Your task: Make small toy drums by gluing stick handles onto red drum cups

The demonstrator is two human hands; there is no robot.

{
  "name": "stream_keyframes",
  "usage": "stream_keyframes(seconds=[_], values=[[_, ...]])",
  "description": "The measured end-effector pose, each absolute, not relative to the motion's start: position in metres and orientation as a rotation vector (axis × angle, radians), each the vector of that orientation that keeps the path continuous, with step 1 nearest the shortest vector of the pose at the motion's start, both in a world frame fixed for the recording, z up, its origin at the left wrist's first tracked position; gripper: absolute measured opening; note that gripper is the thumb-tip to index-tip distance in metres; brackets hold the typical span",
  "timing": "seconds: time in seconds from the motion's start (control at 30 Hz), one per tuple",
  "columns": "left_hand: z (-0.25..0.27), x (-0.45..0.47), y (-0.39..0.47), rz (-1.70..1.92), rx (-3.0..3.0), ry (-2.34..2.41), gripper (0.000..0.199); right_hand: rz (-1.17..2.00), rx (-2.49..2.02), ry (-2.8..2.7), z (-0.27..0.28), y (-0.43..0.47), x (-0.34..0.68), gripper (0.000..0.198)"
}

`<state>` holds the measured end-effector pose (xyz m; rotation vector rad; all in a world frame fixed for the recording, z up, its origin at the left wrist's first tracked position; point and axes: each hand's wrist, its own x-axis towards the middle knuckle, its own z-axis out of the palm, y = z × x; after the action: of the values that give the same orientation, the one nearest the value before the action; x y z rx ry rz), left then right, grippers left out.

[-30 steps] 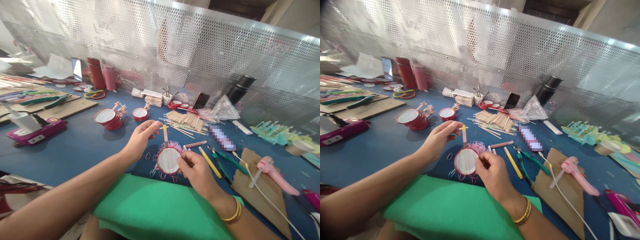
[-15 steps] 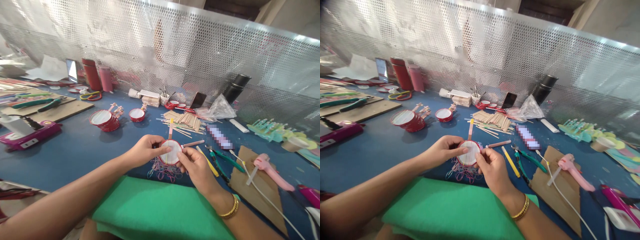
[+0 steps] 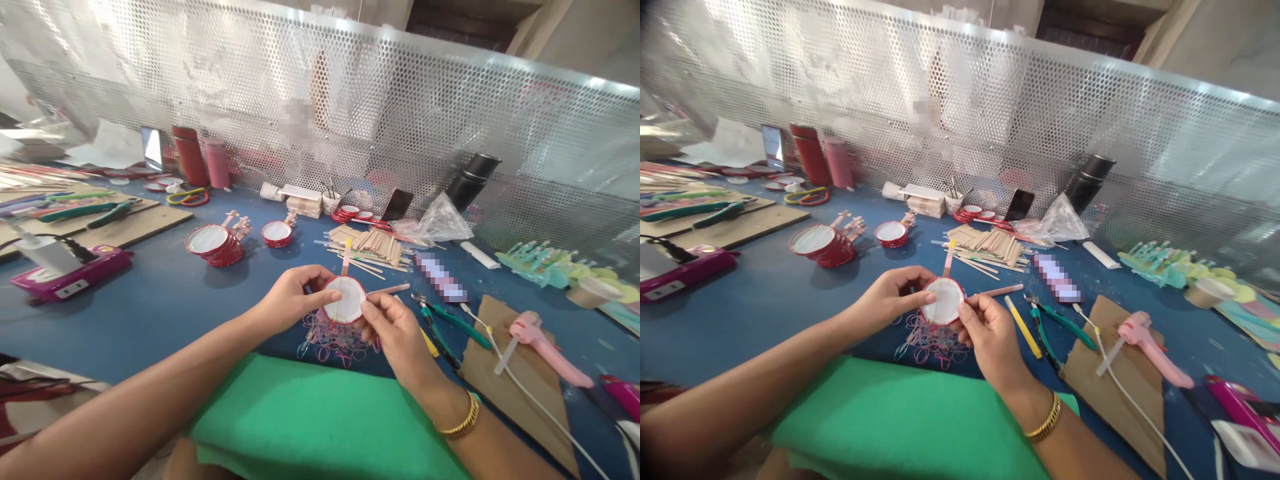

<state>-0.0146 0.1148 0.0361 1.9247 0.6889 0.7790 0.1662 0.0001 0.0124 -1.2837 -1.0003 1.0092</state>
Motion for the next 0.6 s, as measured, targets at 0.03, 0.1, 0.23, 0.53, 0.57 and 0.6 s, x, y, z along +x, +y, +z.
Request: stream_keyframes(seconds=[0.03,0.1,0.23,0.53,0.57,0.6], values=[[0.037,-0.015,0.114,0.839,1.993,0.709,0.046,1.0,-1.28,-0.985,0.012,0.001,0.167,0.051],[0.038,-0.017,0.112,0.931,2.145,0.729,0.06,0.982,-1.275,-0.964,0.01,0.002,0.168,0.052],[0.041,-0.018,0.105,0.916,2.459,0.664,0.079,0.948,-1.277,-0.96,0.011,0.003,0.168,0.052],[0.04,-0.013,0.095,0.85,2.768,0.686,0.07,0.937,-1.281,-1.01,0.011,0.002,0.166,0.05],[0.04,-0.013,0.096,0.851,2.78,0.684,0.069,0.937,-1.274,-1.011,0.01,0.002,0.166,0.05],[0.041,-0.014,0.097,0.857,2.793,0.686,0.067,0.931,-1.262,-1.009,0.01,0.002,0.166,0.049]])
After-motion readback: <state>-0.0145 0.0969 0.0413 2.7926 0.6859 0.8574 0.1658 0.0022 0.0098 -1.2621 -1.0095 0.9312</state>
